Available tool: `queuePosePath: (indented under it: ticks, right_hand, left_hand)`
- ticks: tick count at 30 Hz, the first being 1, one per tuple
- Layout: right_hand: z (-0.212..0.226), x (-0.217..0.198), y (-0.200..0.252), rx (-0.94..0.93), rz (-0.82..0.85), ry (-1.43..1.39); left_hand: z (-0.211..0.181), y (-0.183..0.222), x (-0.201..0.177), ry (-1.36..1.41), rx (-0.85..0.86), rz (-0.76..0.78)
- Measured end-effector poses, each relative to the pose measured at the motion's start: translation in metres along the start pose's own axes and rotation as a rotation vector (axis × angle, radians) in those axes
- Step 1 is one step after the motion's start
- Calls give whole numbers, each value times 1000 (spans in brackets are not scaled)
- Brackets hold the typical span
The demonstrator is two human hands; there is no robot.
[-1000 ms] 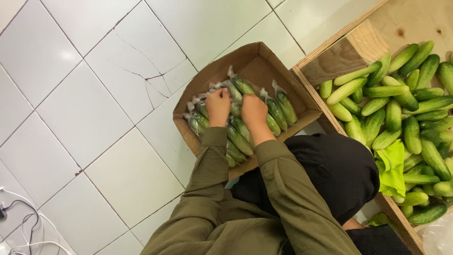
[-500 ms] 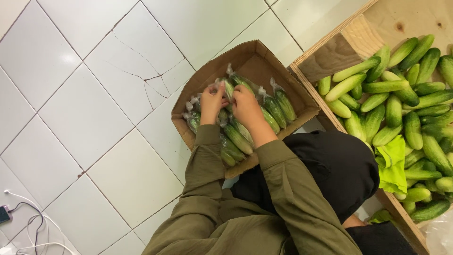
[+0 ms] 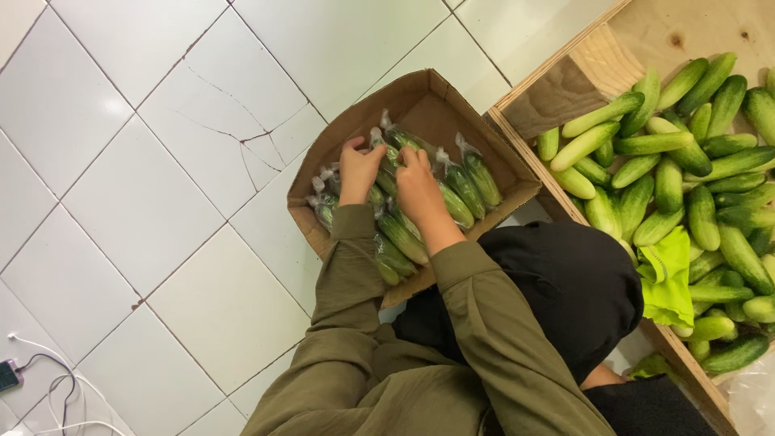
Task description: Bagging individual cucumbers into plastic sleeves and tying the ends for packaging.
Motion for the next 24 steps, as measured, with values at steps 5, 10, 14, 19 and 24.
queuePosePath:
  ticks: [5, 10, 14, 19, 24]
  right_hand:
    - [-22, 38, 4, -1, 47, 88]
    - [-35, 57, 5, 58, 91, 23]
    - [-45, 37, -4, 164, 24, 0]
    - [-45, 9, -5, 255, -28, -36]
    - [-46, 28, -11, 264, 164, -159]
  left_hand:
    - [-14, 6, 5, -407, 125, -121]
    - [-14, 12, 6, -634, 189, -207]
    - [0, 6, 5, -597, 238, -334]
    - [-1, 16, 0, -563, 242, -374]
    - [9, 12, -8, -516, 251, -385]
Point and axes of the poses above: each hand's wrist, its own y-axis away from the middle knuckle, its own x-axis out of the palm, z = x × y, the point moved 8 cm from there along -y, towards the middle knuckle, and after that the axes turned 2 degrees about -x, right-handed, at the moved point
